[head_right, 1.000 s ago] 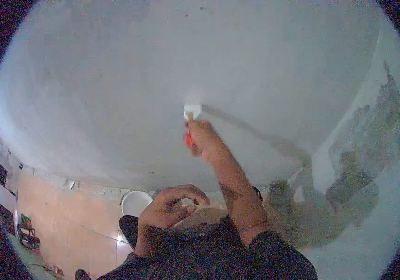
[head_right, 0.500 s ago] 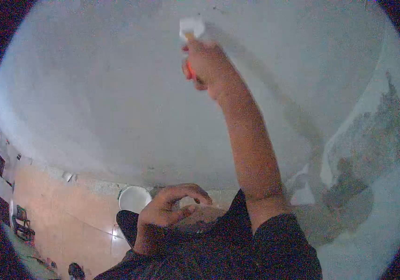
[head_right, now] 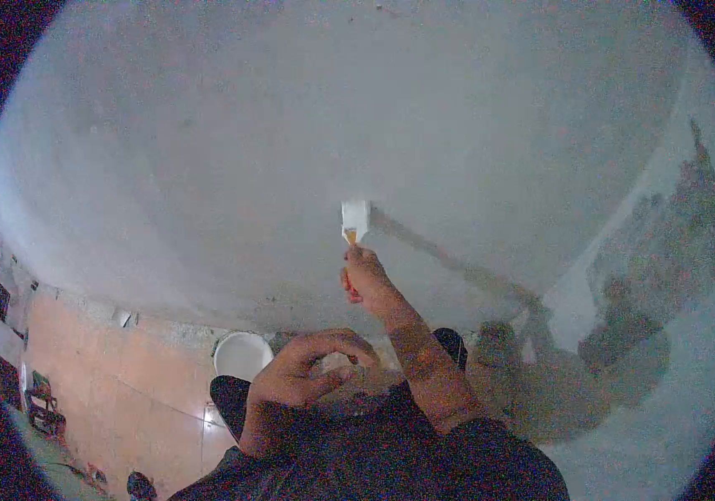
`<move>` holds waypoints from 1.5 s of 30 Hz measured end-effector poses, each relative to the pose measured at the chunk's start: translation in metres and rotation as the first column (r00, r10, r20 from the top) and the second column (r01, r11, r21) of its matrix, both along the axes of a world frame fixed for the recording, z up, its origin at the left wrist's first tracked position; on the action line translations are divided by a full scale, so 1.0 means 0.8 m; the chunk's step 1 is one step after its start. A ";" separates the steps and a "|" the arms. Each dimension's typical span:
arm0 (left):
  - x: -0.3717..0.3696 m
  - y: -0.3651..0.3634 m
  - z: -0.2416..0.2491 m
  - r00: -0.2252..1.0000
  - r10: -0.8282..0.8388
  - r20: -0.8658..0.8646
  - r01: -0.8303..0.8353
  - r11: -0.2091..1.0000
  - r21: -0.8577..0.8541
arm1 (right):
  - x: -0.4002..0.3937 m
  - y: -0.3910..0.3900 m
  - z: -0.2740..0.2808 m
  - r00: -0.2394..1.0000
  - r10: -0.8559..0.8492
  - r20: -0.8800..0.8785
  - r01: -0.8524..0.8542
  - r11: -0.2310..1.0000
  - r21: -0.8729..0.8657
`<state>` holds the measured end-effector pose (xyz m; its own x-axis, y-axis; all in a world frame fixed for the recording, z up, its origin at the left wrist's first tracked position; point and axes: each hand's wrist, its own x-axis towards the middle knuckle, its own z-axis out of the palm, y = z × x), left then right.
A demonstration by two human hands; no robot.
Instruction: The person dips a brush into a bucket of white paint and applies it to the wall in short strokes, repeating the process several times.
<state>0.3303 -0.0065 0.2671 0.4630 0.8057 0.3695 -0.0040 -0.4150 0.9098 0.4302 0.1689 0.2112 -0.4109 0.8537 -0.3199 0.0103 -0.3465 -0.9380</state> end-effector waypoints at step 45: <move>0.043 0.011 -0.037 0.994 -0.109 0.010 0.109 0.987 -0.117 | 0.068 0.038 -0.029 0.961 -0.082 0.266 0.057 0.993 0.101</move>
